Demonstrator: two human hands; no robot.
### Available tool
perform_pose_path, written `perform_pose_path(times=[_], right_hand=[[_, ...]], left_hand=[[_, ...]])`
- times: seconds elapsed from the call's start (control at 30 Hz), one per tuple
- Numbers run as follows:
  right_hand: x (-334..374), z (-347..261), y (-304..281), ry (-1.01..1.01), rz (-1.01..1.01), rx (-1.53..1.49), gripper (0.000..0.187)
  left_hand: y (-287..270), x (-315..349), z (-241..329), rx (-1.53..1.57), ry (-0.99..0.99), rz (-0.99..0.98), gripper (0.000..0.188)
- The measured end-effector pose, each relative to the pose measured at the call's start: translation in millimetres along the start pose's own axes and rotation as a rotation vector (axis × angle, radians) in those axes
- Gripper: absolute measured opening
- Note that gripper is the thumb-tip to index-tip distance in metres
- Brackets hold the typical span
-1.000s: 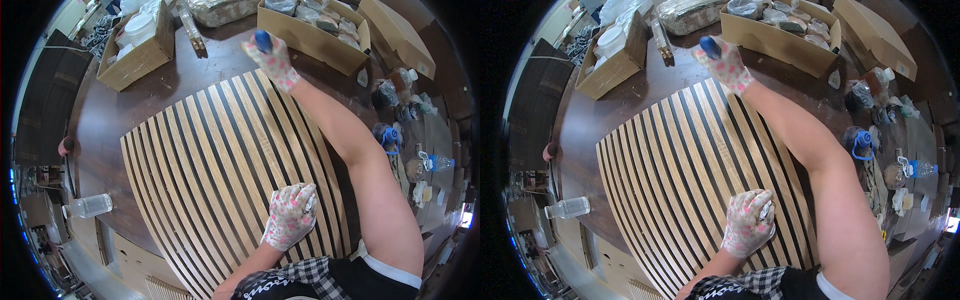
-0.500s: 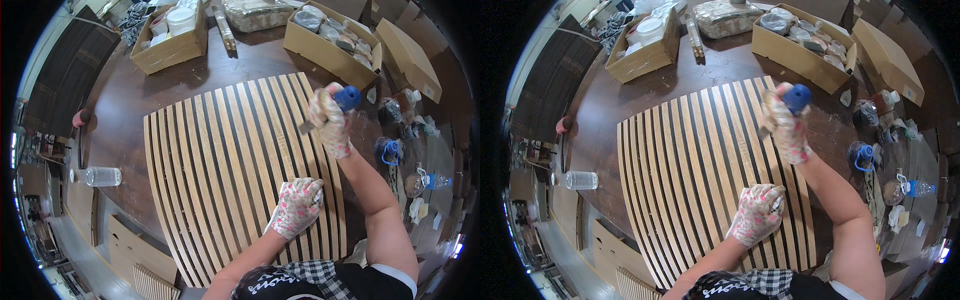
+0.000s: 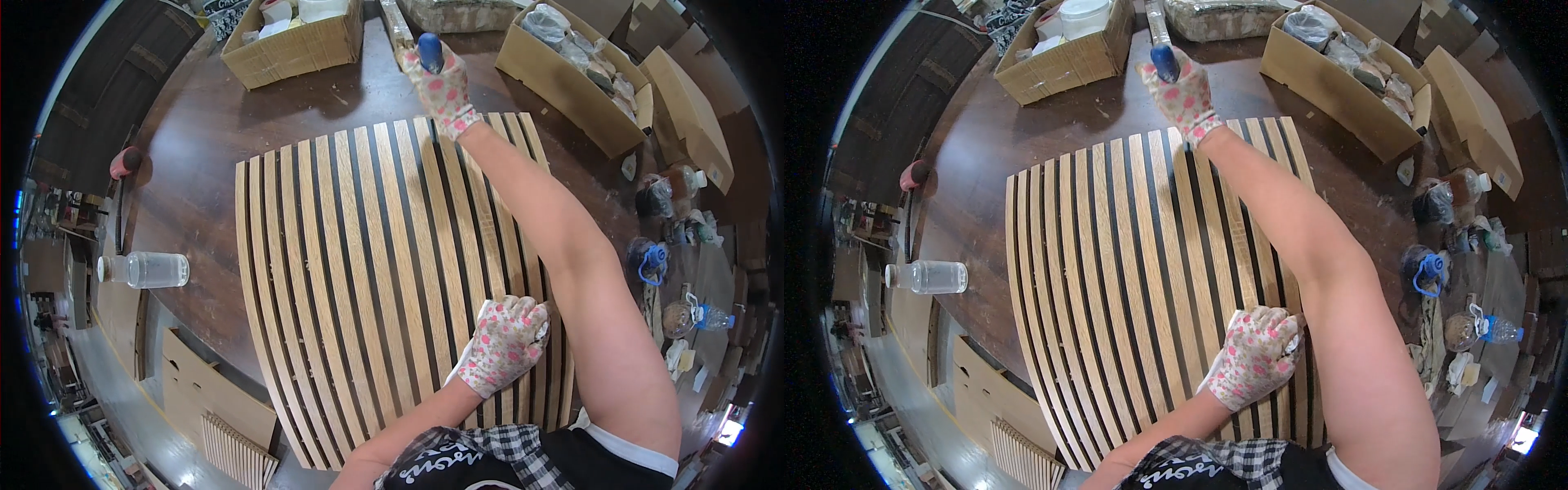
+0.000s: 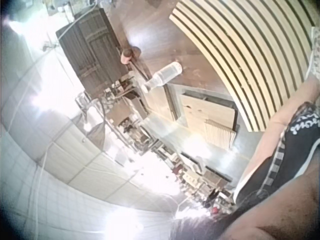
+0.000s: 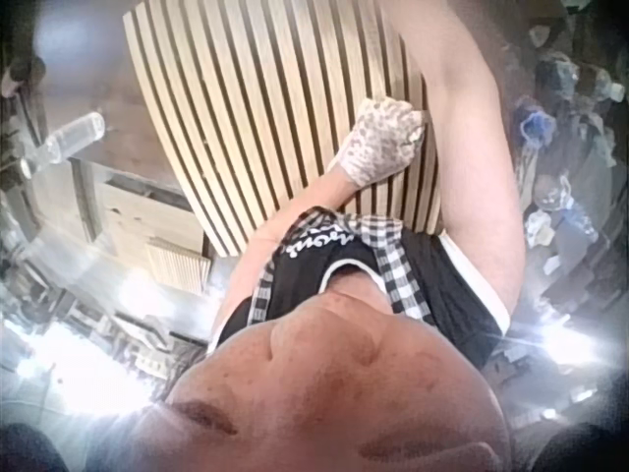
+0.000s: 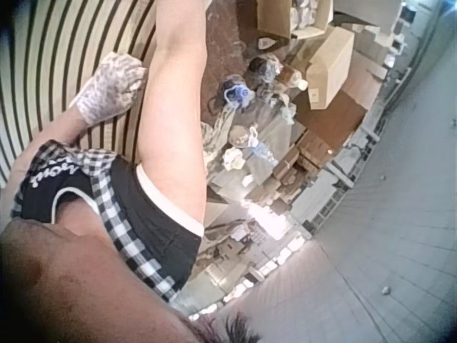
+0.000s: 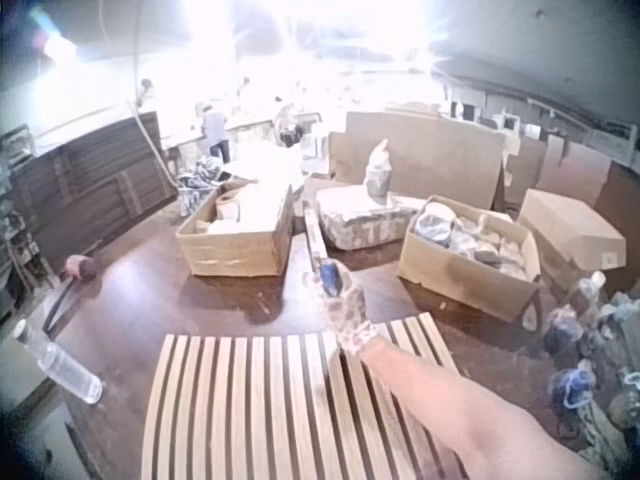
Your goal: The person cleans a wooden slatted panel with a cloth, wiping across the surface and edges.
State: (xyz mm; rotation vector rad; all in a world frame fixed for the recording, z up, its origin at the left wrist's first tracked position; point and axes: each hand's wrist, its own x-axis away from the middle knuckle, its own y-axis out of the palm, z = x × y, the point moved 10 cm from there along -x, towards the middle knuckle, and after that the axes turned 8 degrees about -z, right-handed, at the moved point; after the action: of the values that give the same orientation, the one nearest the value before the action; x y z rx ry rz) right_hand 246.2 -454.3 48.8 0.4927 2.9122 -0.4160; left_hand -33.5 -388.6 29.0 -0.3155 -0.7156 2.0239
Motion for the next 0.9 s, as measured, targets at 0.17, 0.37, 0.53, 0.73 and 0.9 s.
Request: perform_pose_path(times=[0.17,0.37,0.53,0.73,0.9], right_hand=[[47.3,27.6,0.6,-0.001,0.042,-0.392,0.014],[76.2,23.8,-41.1,0.045,0.058,-0.804,0.010],[26.7,36.3,-61.8,-0.058,0.186,-0.733,0.013],[44.3,59.0,-61.4,0.049,0.279,-0.862,0.017],[140.9,72.9,-80.0,0.073,0.297,-1.175,0.017]], left_hand=[[-5.4,3.0,-4.2,0.033,-0.002,0.065,0.028],[-0.4,1.3,-4.1,-0.005,0.002,0.036,0.029],[1.5,-1.8,-0.6,0.010,0.040,0.092,0.031],[-1.0,-5.3,3.7,0.024,0.021,0.127,0.028],[3.9,-5.1,10.6,0.051,0.049,0.165,0.027]])
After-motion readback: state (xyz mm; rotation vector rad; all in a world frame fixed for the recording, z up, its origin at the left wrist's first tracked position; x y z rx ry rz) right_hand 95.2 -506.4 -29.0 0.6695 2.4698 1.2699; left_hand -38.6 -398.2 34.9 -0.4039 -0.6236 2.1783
